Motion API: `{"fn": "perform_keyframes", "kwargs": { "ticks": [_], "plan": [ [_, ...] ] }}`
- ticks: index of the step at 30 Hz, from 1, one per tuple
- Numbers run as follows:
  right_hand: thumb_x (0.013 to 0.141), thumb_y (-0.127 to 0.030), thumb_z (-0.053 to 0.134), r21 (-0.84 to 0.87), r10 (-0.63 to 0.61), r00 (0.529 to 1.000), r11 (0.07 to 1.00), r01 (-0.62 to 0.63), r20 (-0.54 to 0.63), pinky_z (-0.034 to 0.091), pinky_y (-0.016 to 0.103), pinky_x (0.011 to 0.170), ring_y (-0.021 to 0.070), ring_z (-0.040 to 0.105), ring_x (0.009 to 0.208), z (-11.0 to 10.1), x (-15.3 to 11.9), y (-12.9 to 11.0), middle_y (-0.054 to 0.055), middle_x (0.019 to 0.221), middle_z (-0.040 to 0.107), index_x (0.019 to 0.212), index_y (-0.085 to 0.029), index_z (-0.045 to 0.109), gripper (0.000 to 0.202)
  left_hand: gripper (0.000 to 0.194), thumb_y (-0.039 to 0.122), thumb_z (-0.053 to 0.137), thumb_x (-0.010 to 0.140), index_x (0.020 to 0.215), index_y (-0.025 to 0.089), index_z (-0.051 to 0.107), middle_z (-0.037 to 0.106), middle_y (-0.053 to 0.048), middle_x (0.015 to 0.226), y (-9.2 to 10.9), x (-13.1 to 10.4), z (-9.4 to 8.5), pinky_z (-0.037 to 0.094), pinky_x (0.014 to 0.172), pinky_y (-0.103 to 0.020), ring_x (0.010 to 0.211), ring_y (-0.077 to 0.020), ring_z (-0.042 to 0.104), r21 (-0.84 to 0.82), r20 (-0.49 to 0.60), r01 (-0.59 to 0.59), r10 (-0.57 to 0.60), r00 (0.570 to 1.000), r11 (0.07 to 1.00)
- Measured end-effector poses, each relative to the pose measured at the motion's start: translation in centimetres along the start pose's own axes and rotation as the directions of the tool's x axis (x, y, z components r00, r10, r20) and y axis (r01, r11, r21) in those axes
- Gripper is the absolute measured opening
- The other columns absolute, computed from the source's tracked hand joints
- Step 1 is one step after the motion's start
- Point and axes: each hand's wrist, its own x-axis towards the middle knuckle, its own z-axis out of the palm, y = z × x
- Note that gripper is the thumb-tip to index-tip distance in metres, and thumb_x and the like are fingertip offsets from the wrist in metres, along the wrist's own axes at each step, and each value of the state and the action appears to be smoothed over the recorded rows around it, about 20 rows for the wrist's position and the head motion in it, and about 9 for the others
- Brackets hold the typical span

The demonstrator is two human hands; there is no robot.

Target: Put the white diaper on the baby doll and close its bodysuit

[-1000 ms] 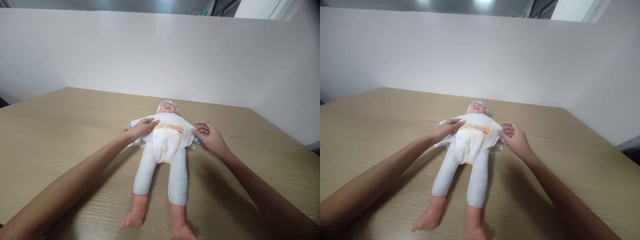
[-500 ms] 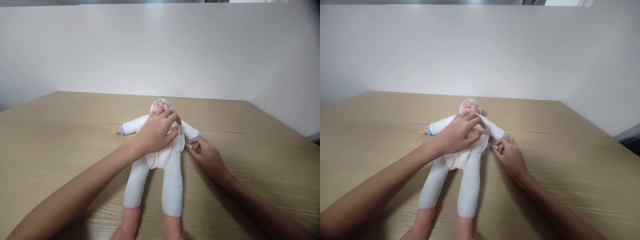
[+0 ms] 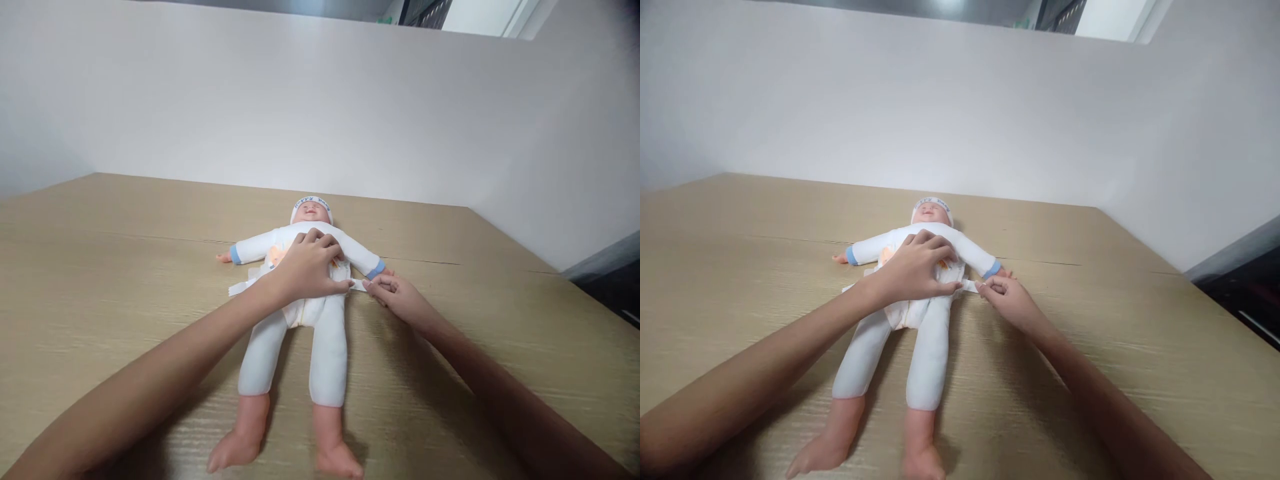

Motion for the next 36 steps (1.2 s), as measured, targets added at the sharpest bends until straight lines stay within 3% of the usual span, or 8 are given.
{"fn": "perform_keyframes", "kwargs": {
  "ticks": [7, 11, 14, 19, 22, 25, 29, 36],
  "plan": [
    [0.085, -0.074, 0.072, 0.119, -0.059, 0.997, 0.991, 0.054, 0.041, 0.035, 0.029, 0.062, 0.0135, 0.037, 0.062, 0.0, 1.9, -4.8, -0.006, 0.062, 0.041, 0.068, -0.024, 0.052, 0.056, 0.044, 0.053, 0.078, 0.086, 0.115, 0.021, 0.072, 0.073, -0.01, 0.129, -0.1, 0.1, 0.3, 0.042, 0.107, -0.054, 0.124, -0.0385, 0.055, 0.014, -0.002, 0.002, -0.002, 1.0, 1.0],
    [0.082, -0.068, 0.074, 0.171, -0.11, 0.99, 0.981, 0.094, 0.089, 0.039, 0.03, 0.06, 0.0141, 0.043, 0.061, 2.6, 4.3, -6.9, -0.005, 0.061, 0.044, 0.064, -0.025, 0.05, 0.052, 0.073, 0.047, 0.076, 0.083, 0.148, 0.022, 0.055, 0.07, -0.012, 0.139, -0.2, 0.0, 0.4, 0.042, 0.109, -0.055, 0.13, -0.04, 0.053, -0.038, -0.019, 0.009, -0.01, 1.0, 0.999],
    [0.085, -0.065, 0.068, 0.159, -0.123, 0.989, 0.981, 0.109, 0.077, 0.039, 0.03, 0.058, 0.0142, 0.044, 0.06, 4.2, 5.2, -7.2, -0.004, 0.063, 0.048, 0.069, -0.025, 0.053, 0.046, 0.089, 0.045, 0.074, 0.082, 0.16, 0.019, 0.039, 0.071, -0.013, 0.136, -0.3, 0.0, 0.5, 0.042, 0.11, -0.055, 0.131, -0.0406, 0.053, -0.07, -0.016, 0.03, -0.032, 0.999, 0.997],
    [0.092, -0.061, 0.065, 0.141, -0.188, 0.981, 0.971, 0.194, -0.057, 0.051, 0.032, 0.072, 0.0198, 0.06, 0.078, 5.5, 3.2, -6.0, 0.001, 0.085, 0.064, 0.094, -0.025, 0.059, 0.036, 0.087, 0.045, 0.074, 0.082, 0.158, 0.021, 0.038, 0.071, -0.011, 0.138, -0.6, 0.1, 0.9, 0.04, 0.113, -0.057, 0.13, -0.041, 0.055, -0.092, -0.041, 0.033, -0.037, 0.998, 0.995],
    [0.102, -0.053, 0.06, -0.043, -0.377, 0.903, 0.925, 0.376, -0.204, 0.056, 0.043, 0.098, 0.0271, 0.067, 0.108, 5.9, 0.9, -5.0, 0.01, 0.116, 0.071, 0.118, -0.025, 0.064, 0.032, 0.088, 0.043, 0.078, 0.082, 0.157, 0.024, 0.037, 0.069, -0.012, 0.14, -1.0, 0.1, 0.4, 0.038, 0.117, -0.061, 0.136, -0.0421, 0.053, -0.182, -0.011, 0.026, -0.029, 1.0, 0.983],
    [0.111, -0.041, 0.047, -0.25, -0.612, 0.777, 0.783, 0.569, -0.148, 0.041, 0.054, 0.125, 0.0312, 0.056, 0.144, 6.0, -0.7, -4.3, 0.013, 0.152, 0.064, 0.146, -0.027, 0.06, 0.04, 0.096, 0.042, 0.086, 0.079, 0.158, 0.026, 0.034, 0.057, -0.016, 0.156, -1.7, -0.5, -1.1, 0.039, 0.121, -0.061, 0.146, -0.0406, 0.05, -0.366, 0.049, -0.009, 0.029, 0.998, 0.931],
    [0.113, -0.038, 0.042, -0.344, -0.703, 0.711, 0.669, 0.66, -0.004, 0.032, 0.058, 0.133, 0.0308, 0.043, 0.159, 5.9, -1.0, -3.8, 0.01, 0.17, 0.05, 0.168, -0.028, 0.042, 0.056, 0.077, 0.047, 0.075, 0.095, 0.157, 0.029, 0.032, 0.044, -0.015, 0.167, -3.3, -3.4, -2.6, 0.041, 0.128, -0.053, 0.158, -0.0326, 0.043, -0.549, 0.012, 0.005, 0.002, 1.0, 0.836],
    [0.114, -0.038, 0.038, -0.381, -0.703, 0.71, 0.646, 0.662, 0.041, 0.028, 0.06, 0.134, 0.0307, 0.04, 0.162, 5.7, -0.9, -3.4, 0.008, 0.174, 0.045, 0.172, -0.029, 0.037, 0.058, 0.037, 0.051, 0.052, 0.108, 0.135, 0.026, 0.055, 0.063, -0.01, 0.147, -9.0, -11.6, -1.5, 0.043, 0.122, -0.047, 0.141, -0.0295, 0.055, -0.402, -0.134, 0.235, -0.31, 0.941, 0.885]
  ]
}}
